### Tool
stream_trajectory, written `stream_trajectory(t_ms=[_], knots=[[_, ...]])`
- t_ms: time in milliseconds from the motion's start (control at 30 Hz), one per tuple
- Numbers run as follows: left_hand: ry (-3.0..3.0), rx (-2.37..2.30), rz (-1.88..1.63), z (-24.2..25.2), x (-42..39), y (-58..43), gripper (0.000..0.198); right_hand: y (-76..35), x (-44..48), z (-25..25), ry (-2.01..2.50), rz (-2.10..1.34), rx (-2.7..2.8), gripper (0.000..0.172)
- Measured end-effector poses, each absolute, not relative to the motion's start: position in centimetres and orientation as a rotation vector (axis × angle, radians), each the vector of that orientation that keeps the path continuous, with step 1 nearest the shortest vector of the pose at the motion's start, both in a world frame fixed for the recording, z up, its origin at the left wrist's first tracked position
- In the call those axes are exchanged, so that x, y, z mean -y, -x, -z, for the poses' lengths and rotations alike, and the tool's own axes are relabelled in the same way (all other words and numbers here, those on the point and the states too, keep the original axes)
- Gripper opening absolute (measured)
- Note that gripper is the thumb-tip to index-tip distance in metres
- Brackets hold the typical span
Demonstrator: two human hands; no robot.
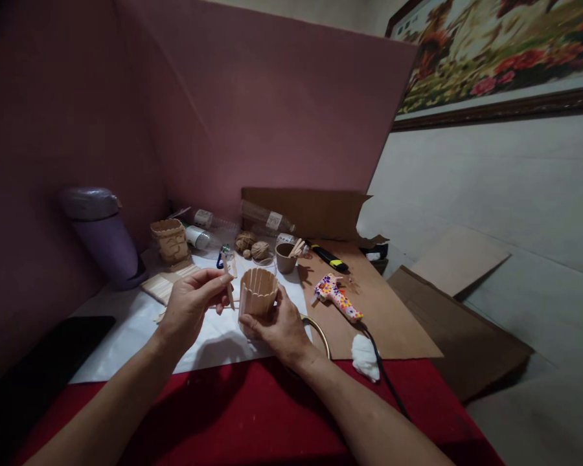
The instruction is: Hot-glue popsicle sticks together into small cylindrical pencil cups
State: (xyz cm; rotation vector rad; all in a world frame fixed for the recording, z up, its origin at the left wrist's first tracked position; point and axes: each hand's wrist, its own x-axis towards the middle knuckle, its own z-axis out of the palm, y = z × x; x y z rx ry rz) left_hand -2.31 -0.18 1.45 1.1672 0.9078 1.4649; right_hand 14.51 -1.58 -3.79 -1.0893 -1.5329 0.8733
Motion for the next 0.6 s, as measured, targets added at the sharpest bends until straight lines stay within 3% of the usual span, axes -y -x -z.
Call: stream_trajectory(t_ms=[167, 333, 467, 600], knots=[[-1.233, -1.150, -1.569, -0.9, -1.1, 3.2, 0.021, -15.1, 1.5, 3.0, 1.158, -0.698, 1.346, 0.062], [-1.823, -1.579, -1.114, 0.8, -2.0, 3.5, 0.014, -15.9, 0.8, 1.7, 1.029, -0.628, 1.075, 0.063], [-2.216, -1.701, -0.695, 1.4, -1.7, 3.1, 0.021, -16.0, 0.7, 1.2, 0.943, -0.638, 1.008, 0.058], [-2.320, -1.737, -0.596, 1.5, -1.9, 3.4, 0.022, -15.9, 0.7, 1.6, 0.979, -0.624, 1.046, 0.055]])
